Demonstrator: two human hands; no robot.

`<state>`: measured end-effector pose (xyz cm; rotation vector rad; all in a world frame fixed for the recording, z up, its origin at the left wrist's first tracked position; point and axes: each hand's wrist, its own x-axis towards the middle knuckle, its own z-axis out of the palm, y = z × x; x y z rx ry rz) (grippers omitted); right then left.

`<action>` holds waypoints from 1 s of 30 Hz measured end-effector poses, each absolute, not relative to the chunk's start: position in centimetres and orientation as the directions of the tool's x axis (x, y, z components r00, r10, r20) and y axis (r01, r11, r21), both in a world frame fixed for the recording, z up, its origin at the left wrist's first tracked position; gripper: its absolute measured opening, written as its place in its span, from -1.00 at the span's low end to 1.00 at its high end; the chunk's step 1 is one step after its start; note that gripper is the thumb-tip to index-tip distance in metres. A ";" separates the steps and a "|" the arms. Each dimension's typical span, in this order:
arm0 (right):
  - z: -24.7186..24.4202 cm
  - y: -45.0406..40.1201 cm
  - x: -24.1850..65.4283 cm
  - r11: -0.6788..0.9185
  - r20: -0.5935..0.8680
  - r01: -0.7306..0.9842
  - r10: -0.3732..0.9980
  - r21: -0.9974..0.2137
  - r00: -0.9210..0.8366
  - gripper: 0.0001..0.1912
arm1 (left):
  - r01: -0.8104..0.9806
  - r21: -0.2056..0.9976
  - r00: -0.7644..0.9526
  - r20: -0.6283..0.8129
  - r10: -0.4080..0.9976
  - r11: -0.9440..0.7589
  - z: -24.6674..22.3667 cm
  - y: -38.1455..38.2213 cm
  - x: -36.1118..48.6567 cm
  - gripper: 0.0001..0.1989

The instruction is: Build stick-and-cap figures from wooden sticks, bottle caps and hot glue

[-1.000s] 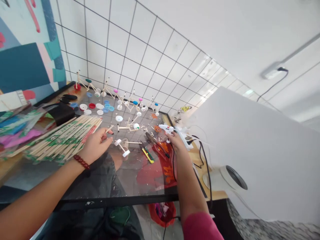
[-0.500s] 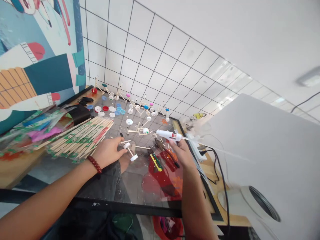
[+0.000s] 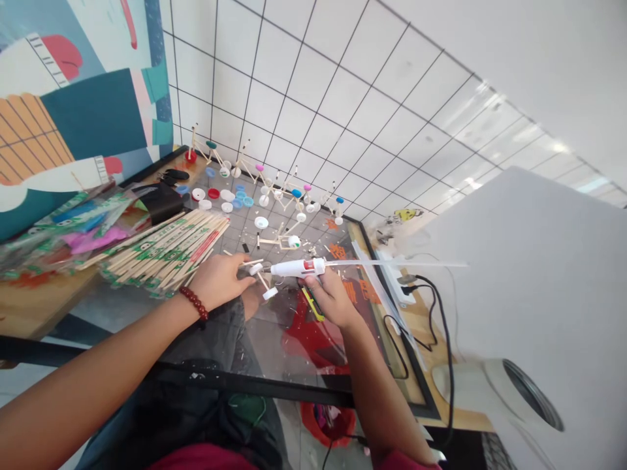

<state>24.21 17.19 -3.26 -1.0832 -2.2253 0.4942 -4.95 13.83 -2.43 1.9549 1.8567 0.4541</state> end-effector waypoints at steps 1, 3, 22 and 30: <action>-3.4 17.2 24.3 0.604 0.358 0.583 0.795 -0.543 -0.489 -0.56 | 0.867 0.497 0.063 -0.041 0.997 -0.034 -2.5 13.8 -5.0 -0.48; -3.6 17.4 24.4 0.611 0.359 0.607 0.791 -0.508 -0.496 -0.57 | 0.867 0.496 0.062 -0.035 0.997 -0.037 -2.6 13.9 -5.0 -0.49; -3.6 18.2 24.2 0.681 0.389 0.657 0.729 -0.323 -0.564 -0.44 | 0.854 0.517 0.088 -0.026 0.996 -0.062 -3.0 14.0 -4.9 -0.54; -3.8 18.6 24.3 0.661 0.387 0.676 0.745 -0.325 -0.543 -0.42 | 0.862 0.505 0.084 -0.047 0.995 -0.049 -2.8 14.0 -5.0 -0.54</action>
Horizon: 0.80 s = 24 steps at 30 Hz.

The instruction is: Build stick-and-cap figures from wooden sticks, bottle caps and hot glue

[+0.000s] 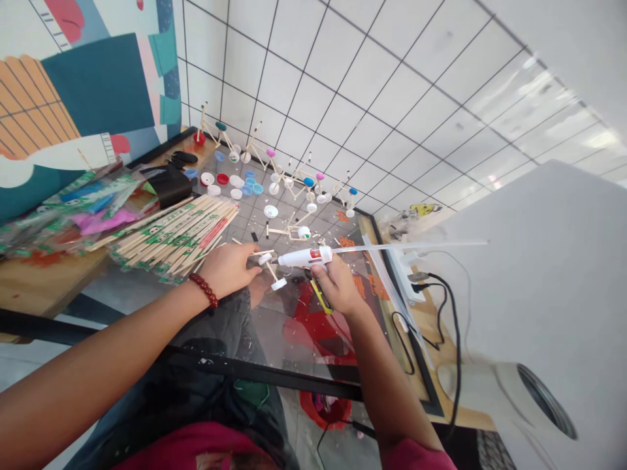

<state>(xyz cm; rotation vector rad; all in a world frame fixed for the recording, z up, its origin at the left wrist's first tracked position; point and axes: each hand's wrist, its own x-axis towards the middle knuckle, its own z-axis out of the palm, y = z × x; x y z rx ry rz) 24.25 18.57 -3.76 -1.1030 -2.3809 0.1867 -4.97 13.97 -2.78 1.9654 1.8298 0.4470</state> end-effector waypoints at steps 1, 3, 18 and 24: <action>-3.8 18.6 24.2 0.665 0.385 0.673 0.742 -0.323 -0.548 -0.43 | 0.862 0.505 0.085 -0.050 0.995 -0.048 -2.7 14.0 -5.0 -0.54; -3.8 18.6 24.1 0.672 0.381 0.667 0.737 -0.322 -0.559 -0.43 | 0.862 0.504 0.087 -0.056 0.995 -0.047 -2.7 14.0 -5.0 -0.54; -3.5 18.4 24.3 0.650 0.385 0.646 0.759 -0.400 -0.525 -0.45 | 0.871 0.489 0.070 -0.031 0.997 -0.046 -3.1 14.1 -5.0 -0.54; -3.6 18.3 23.4 0.674 0.394 0.627 0.738 -0.391 -0.548 -0.39 | 0.868 0.494 0.065 -0.023 0.998 -0.045 -3.3 14.1 -5.0 -0.54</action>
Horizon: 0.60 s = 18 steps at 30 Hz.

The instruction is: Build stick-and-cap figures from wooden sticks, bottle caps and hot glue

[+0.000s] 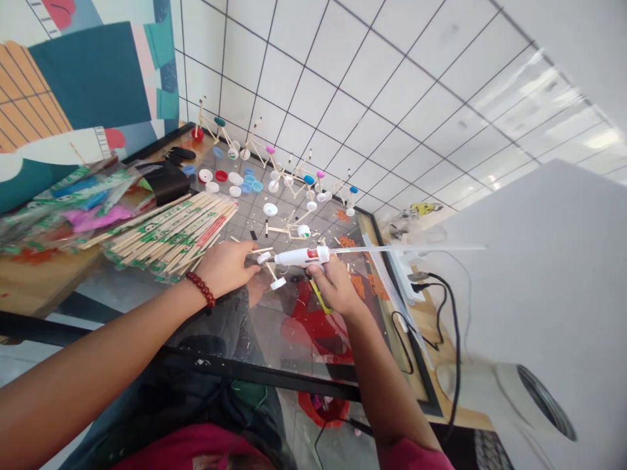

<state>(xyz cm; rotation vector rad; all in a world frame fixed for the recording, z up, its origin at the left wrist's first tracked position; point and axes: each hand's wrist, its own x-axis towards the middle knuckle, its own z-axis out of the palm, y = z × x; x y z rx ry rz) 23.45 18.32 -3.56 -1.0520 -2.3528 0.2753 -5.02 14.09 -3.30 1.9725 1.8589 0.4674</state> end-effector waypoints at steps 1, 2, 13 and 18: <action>-3.5 18.3 23.4 0.678 0.394 0.622 0.735 -0.391 -0.553 -0.39 | 0.869 0.493 0.063 -0.024 0.998 -0.043 -3.3 14.1 -5.0 -0.54; -3.4 18.2 23.5 0.680 0.391 0.618 0.733 -0.394 -0.557 -0.40 | 0.870 0.492 0.060 -0.025 0.998 -0.040 -3.3 14.1 -5.0 -0.54; -2.9 18.0 23.3 0.675 0.343 0.584 0.735 -0.451 -0.585 -0.45 | 0.873 0.487 0.055 -0.026 0.998 -0.036 -3.4 14.2 -5.0 -0.53; -2.2 17.6 22.8 0.658 0.351 0.521 0.742 -0.544 -0.570 -0.46 | 0.873 0.486 0.054 -0.033 0.998 -0.031 -3.5 14.1 -5.1 -0.53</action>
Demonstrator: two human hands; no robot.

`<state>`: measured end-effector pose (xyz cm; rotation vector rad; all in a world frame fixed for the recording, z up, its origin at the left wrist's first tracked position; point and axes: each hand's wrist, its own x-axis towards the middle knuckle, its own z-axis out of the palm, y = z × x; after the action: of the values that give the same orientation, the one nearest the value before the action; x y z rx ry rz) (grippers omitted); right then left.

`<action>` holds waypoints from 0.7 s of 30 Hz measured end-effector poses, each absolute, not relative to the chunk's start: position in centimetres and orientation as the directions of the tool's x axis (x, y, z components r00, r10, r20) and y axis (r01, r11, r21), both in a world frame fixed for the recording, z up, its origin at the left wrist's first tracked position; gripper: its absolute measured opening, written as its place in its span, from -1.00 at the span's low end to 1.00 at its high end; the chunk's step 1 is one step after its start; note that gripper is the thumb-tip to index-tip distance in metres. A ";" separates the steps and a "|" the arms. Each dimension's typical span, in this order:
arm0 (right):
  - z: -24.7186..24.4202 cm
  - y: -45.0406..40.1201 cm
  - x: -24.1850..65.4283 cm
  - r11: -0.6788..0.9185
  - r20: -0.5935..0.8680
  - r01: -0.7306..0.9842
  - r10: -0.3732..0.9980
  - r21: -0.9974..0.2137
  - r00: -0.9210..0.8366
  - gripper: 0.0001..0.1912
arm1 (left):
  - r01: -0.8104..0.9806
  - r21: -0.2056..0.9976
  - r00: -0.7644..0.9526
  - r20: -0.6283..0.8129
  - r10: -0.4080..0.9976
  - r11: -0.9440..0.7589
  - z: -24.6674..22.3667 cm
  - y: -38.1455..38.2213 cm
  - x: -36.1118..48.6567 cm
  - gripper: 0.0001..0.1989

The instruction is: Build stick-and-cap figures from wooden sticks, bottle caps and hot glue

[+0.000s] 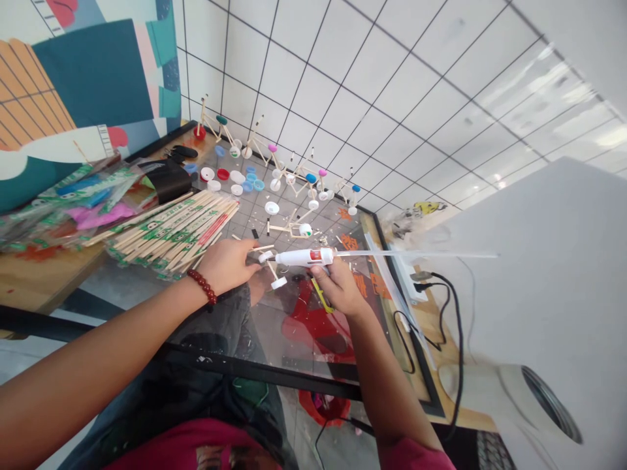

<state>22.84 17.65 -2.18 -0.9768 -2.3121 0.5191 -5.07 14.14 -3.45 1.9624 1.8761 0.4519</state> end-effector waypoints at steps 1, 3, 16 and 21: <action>-2.2 17.6 22.9 0.652 0.359 0.506 0.746 -0.564 -0.561 -0.46 | 0.874 0.486 0.053 -0.036 0.998 -0.028 -3.4 14.1 -5.1 -0.53; -2.3 17.6 23.1 0.634 0.381 0.482 0.762 -0.605 -0.524 -0.45 | 0.875 0.483 0.053 -0.037 0.998 -0.029 -3.3 14.1 -5.1 -0.53; -4.5 18.1 23.8 0.346 0.281 0.212 0.917 -0.914 -0.283 -0.36 | 0.867 0.498 0.054 -0.033 0.998 -0.031 -3.1 14.1 -5.2 -0.50; -4.9 19.0 24.1 0.279 0.254 0.124 0.949 -0.952 -0.188 -0.41 | 0.800 0.599 0.035 -0.025 0.999 -0.013 -2.9 14.1 -5.6 -0.36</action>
<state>24.14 18.97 -4.88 -1.0221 -1.5612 1.0487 -5.59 14.06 -2.92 1.8649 1.8154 0.5792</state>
